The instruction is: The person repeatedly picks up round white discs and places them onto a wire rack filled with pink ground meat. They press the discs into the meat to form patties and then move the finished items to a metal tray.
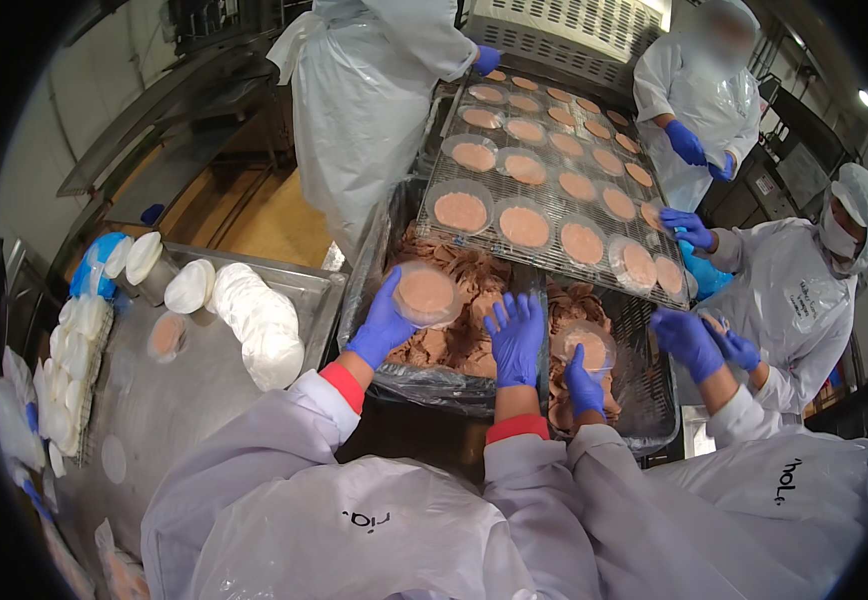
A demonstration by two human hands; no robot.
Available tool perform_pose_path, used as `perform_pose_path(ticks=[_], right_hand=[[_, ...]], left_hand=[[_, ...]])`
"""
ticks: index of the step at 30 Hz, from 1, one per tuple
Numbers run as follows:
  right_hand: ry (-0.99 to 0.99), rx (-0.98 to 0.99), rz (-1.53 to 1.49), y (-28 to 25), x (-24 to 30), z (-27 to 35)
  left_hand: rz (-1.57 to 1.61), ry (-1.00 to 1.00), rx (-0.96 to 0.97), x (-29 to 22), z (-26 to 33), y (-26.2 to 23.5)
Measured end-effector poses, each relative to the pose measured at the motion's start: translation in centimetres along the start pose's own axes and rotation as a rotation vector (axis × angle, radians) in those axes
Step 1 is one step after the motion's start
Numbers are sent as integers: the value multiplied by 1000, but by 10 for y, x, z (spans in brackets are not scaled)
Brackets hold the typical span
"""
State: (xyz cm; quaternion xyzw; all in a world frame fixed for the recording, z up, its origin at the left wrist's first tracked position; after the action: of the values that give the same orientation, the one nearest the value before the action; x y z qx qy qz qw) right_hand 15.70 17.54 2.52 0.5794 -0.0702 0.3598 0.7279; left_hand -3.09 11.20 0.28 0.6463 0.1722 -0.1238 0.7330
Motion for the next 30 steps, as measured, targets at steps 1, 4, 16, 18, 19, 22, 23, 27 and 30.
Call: perform_pose_path(ticks=[1, 4, 16, 18, 19, 22, 23, 27, 30], right_hand=[[82, -62, -41, -16, -11, -7], [101, -175, -252, -35, -20, -25], [-104, 232, -115, 34, 39, -71], [-84, 309, -29, 77, 29, -44], [-97, 327, -29, 90, 17, -26], [-58, 308, 35, 117, -63, 22], [86, 366, 113, 104, -105, 22], [653, 293, 187, 61, -254, 71], [851, 310, 269, 96, -284, 130]], left_hand=[[49, -35, 27, 3, -4, -9], [16, -36, -30, 5, -17, -7], [-210, 200, -155, 14, -53, 23], [-95, 204, -158, -29, 27, 50], [-94, 292, -151, -49, 53, 41], [-17, 462, -132, -94, 145, 1], [50, 457, -155, -107, 181, -24], [324, 858, -627, -143, 357, -187], [237, 1427, -1040, -166, 517, -239]])
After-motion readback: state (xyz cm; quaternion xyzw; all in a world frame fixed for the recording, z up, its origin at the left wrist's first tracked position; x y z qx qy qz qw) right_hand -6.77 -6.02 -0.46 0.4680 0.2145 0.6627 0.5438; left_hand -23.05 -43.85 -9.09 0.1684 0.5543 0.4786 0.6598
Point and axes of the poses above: each hand's wrist, its own z-axis away from the middle knuckle, its own y-axis out of the palm, x = y × z, the point moved 6 cm from there along -z, towards the middle knuckle, and after that the axes turned 7 degrees about -z, right-handed, at the moved point
